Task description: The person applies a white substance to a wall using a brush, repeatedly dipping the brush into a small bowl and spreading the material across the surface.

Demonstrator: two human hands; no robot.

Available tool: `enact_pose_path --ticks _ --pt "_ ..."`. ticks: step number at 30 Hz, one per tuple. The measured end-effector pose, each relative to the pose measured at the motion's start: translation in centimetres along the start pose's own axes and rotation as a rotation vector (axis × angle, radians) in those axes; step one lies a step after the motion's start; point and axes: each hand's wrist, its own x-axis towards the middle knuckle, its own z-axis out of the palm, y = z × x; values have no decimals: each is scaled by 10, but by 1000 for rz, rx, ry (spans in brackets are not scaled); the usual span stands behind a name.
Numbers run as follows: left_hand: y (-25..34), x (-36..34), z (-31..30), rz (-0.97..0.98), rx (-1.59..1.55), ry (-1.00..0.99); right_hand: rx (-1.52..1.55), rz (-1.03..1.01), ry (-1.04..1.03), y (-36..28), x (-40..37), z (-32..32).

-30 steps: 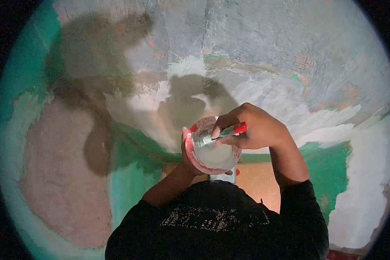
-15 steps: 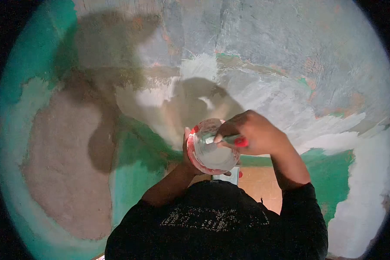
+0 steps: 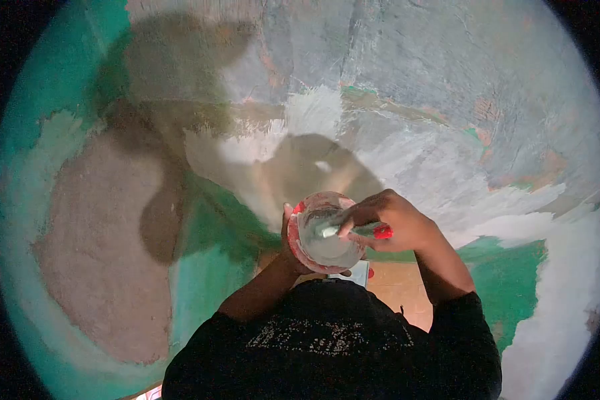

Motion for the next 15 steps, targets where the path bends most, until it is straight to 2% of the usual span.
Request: enact_pose_path --ticks 4,6,7,9,11,14,15 --pt "7 4 -6 -110 87 -149 -241 34 1 13 -3 33" --pt "11 0 -13 -58 46 -70 -167 -159 84 6 1 42" --pt "13 -5 -14 22 -17 48 -129 -256 126 3 1 46" --pt "11 -8 -13 82 -78 169 -47 -189 19 3 -4 44" --pt "3 -6 -4 43 -59 169 37 -134 -86 -1 -6 31" --pt "-2 -2 -1 -4 -3 152 125 -85 -50 7 -13 16" --pt "-3 0 0 -8 -3 158 223 -87 34 9 -15 12"
